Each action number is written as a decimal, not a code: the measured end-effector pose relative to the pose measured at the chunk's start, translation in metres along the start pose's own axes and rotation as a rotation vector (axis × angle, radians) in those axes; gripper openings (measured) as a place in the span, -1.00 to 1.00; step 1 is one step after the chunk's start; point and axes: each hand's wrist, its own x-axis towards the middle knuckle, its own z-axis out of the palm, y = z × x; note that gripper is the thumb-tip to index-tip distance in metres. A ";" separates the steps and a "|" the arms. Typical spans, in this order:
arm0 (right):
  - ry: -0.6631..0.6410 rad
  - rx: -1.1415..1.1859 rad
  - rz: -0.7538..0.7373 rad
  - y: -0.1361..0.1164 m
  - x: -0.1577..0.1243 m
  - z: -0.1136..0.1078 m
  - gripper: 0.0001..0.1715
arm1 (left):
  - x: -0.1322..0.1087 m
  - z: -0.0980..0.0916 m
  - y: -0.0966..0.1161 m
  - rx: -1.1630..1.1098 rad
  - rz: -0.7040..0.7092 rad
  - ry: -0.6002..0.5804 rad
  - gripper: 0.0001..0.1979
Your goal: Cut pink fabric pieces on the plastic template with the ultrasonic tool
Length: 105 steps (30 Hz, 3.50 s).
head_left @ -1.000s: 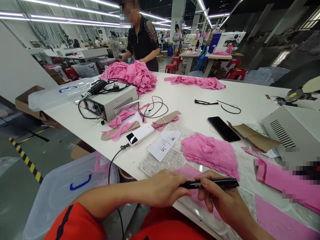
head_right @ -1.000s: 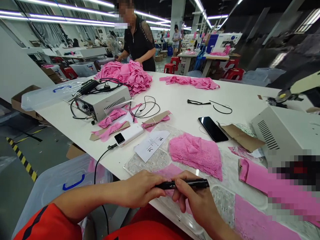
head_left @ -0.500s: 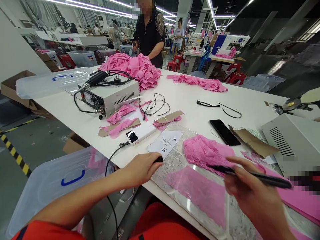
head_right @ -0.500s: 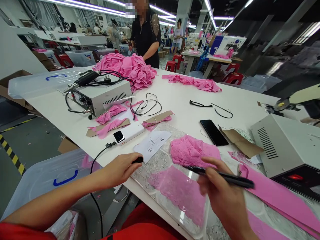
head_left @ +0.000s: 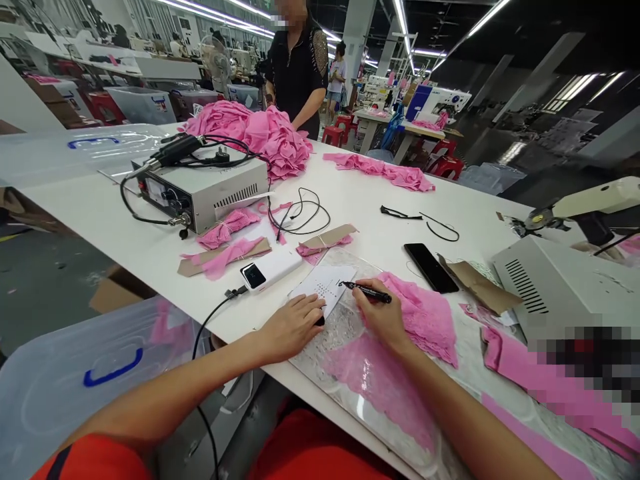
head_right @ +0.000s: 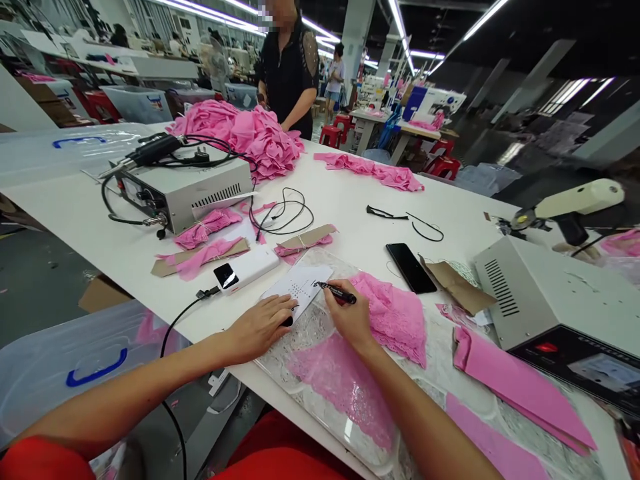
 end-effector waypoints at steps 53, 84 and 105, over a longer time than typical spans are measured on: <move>-0.371 0.494 0.208 -0.051 -0.070 -0.025 -0.66 | 0.008 -0.027 0.040 -0.188 0.185 0.167 -0.58; -0.077 0.439 0.312 -0.024 -0.067 -0.100 -0.47 | 0.041 -0.037 0.001 0.173 -0.694 -0.191 -0.59; 0.075 -0.545 -0.265 -0.002 0.055 -0.130 -0.63 | 0.107 -0.026 -0.051 0.237 0.044 -0.115 -0.55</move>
